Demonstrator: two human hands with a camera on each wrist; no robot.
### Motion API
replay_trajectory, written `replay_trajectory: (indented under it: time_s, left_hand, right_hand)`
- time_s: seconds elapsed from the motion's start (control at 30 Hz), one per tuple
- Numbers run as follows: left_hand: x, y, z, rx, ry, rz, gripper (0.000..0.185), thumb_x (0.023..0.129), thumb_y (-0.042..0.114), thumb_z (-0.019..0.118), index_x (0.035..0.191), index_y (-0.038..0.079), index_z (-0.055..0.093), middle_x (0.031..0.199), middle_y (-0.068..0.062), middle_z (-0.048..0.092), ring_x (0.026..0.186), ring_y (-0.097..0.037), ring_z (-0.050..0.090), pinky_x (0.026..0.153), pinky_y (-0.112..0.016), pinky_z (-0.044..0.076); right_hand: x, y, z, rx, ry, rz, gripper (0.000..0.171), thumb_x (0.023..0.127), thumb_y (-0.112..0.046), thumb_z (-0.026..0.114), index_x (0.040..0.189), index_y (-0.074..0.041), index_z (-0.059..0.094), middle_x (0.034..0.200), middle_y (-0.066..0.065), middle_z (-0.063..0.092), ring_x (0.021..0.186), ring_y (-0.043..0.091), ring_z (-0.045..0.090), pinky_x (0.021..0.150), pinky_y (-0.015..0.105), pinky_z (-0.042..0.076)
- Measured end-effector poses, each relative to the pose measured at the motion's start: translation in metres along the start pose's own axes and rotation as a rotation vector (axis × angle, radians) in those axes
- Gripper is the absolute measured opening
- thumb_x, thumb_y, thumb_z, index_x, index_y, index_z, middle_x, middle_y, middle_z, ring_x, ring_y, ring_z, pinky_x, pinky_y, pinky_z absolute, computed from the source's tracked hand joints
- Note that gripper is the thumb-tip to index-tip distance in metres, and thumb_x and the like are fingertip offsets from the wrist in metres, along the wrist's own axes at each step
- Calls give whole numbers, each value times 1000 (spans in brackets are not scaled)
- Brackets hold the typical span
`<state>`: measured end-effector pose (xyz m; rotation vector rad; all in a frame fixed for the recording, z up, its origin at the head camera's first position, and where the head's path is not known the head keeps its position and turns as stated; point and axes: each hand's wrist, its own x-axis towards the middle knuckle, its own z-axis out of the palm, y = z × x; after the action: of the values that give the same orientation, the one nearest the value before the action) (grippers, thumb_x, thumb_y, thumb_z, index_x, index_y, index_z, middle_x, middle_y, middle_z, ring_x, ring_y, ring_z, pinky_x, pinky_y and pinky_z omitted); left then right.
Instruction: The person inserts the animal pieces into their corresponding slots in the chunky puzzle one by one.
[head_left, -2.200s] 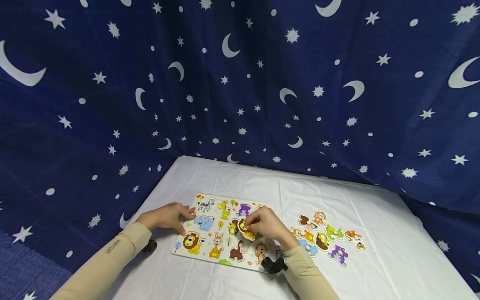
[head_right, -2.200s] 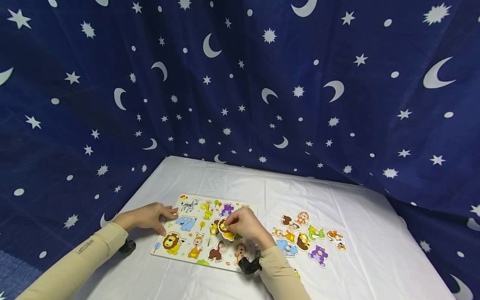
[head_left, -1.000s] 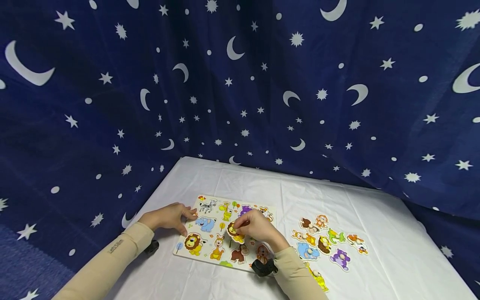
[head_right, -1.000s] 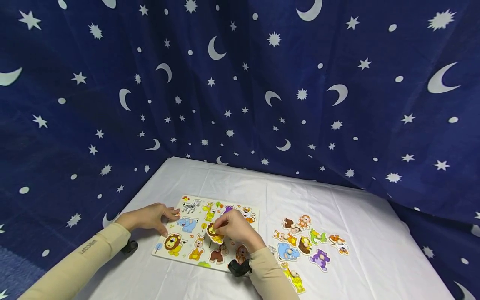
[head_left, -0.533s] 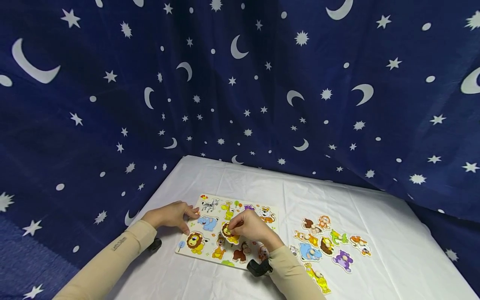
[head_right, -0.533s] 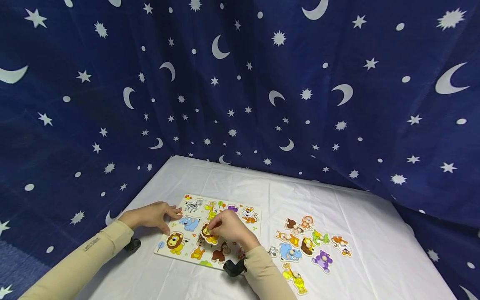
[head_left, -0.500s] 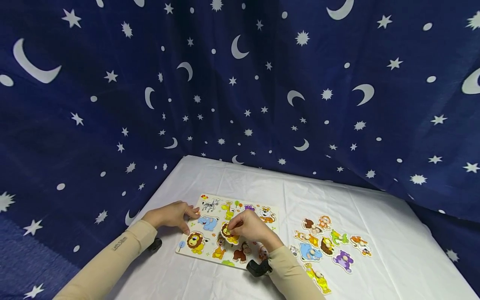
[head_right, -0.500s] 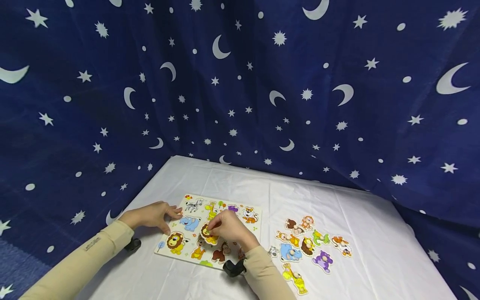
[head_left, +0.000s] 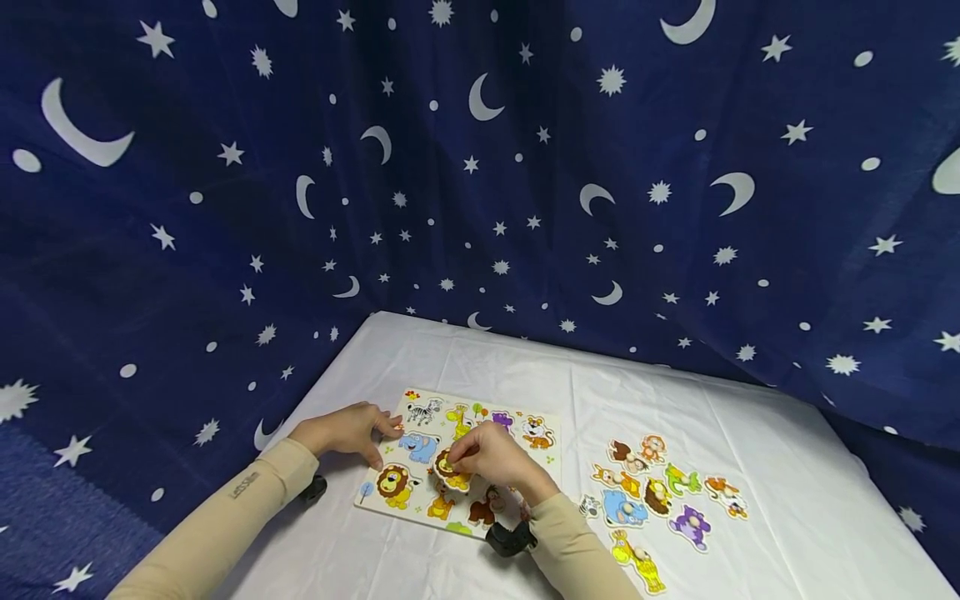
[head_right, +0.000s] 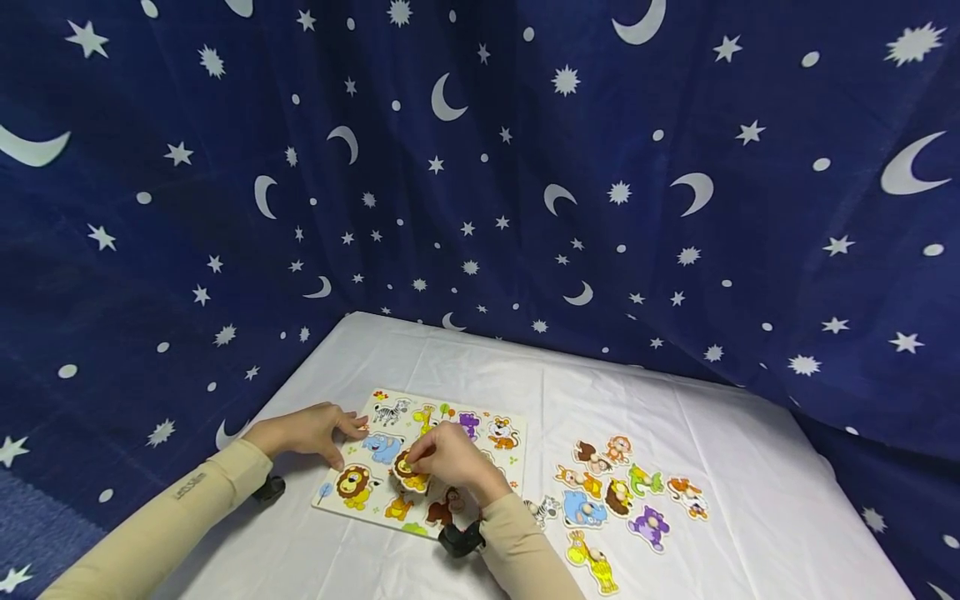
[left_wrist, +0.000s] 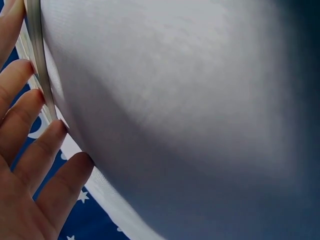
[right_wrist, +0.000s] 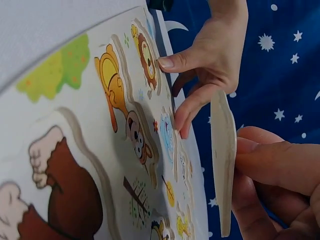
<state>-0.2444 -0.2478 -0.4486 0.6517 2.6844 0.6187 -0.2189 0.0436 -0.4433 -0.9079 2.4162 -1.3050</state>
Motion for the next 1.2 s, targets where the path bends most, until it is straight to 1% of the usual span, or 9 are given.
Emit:
replay_trajectory:
  time_s: [0.13, 0.3, 0.47, 0.57, 0.7, 0.8, 0.83, 1.07, 1.2]
  left_hand:
    - [-1, 1, 0, -2, -2, -12, 63, 61, 19, 92, 121, 11, 73, 143, -5, 57, 140, -36, 48, 118, -51, 33]
    - [-2, 3, -1, -13, 3, -29, 63, 61, 18, 93, 120, 11, 73, 143, -3, 58, 140, -34, 48, 118, -50, 33]
    - [-2, 3, -1, -9, -2, -12, 62, 62, 18, 92, 121, 11, 73, 142, -4, 58, 140, -35, 48, 118, -50, 33]
    - [-1, 3, -1, -14, -3, -10, 62, 62, 18, 92, 121, 12, 73, 143, -4, 57, 140, -34, 49, 118, -49, 34]
    - [-1, 0, 0, -14, -7, 21, 62, 63, 18, 92, 121, 10, 72, 142, -6, 57, 139, -34, 49, 117, -49, 35]
    - [0, -1, 0, -18, -15, 44, 62, 63, 17, 92, 122, 9, 72, 142, -7, 57, 140, -35, 48, 117, -50, 35]
    - [0, -1, 0, -24, -18, 40, 62, 64, 17, 91, 122, 9, 72, 143, -7, 57, 140, -35, 47, 117, -50, 34]
    - [1, -2, 0, -16, -16, 32, 63, 63, 18, 91, 122, 10, 72, 143, -6, 57, 141, -36, 47, 117, -51, 34]
    - [-1, -1, -1, -12, -20, 31, 62, 64, 18, 91, 123, 10, 71, 144, -6, 56, 141, -36, 47, 118, -51, 33]
  right_hand:
    - [2, -2, 3, 5, -10, 5, 10, 82, 6, 72, 84, -2, 79, 93, 11, 78, 81, 11, 69, 70, 20, 56]
    - [2, -5, 6, 5, -21, -25, 10, 82, 7, 72, 84, 0, 79, 94, 11, 78, 84, 15, 70, 73, 20, 56]
    - [2, -7, 8, -7, -24, -34, 9, 81, 7, 72, 83, 0, 78, 94, 11, 78, 86, 21, 72, 74, 19, 55]
    - [3, -8, 10, -21, -29, -47, 9, 82, 7, 73, 82, -1, 79, 93, 11, 78, 85, 19, 72, 73, 19, 55]
    - [5, -9, 13, -43, -39, -65, 10, 82, 6, 73, 82, -2, 79, 92, 10, 78, 82, 12, 70, 73, 19, 54]
    - [7, -11, 15, -46, -42, -60, 10, 82, 5, 73, 83, -2, 79, 92, 9, 79, 82, 11, 70, 73, 19, 54]
    - [7, -12, 16, -42, -42, -57, 10, 82, 5, 73, 83, -2, 79, 92, 9, 78, 82, 12, 70, 72, 19, 54]
    - [13, -15, 19, -34, -37, -36, 10, 82, 4, 74, 83, -4, 79, 90, 6, 78, 77, 4, 64, 69, 20, 53]
    - [16, -16, 22, -35, -34, -47, 9, 82, 4, 75, 82, -4, 79, 90, 6, 78, 81, 7, 67, 73, 19, 53]
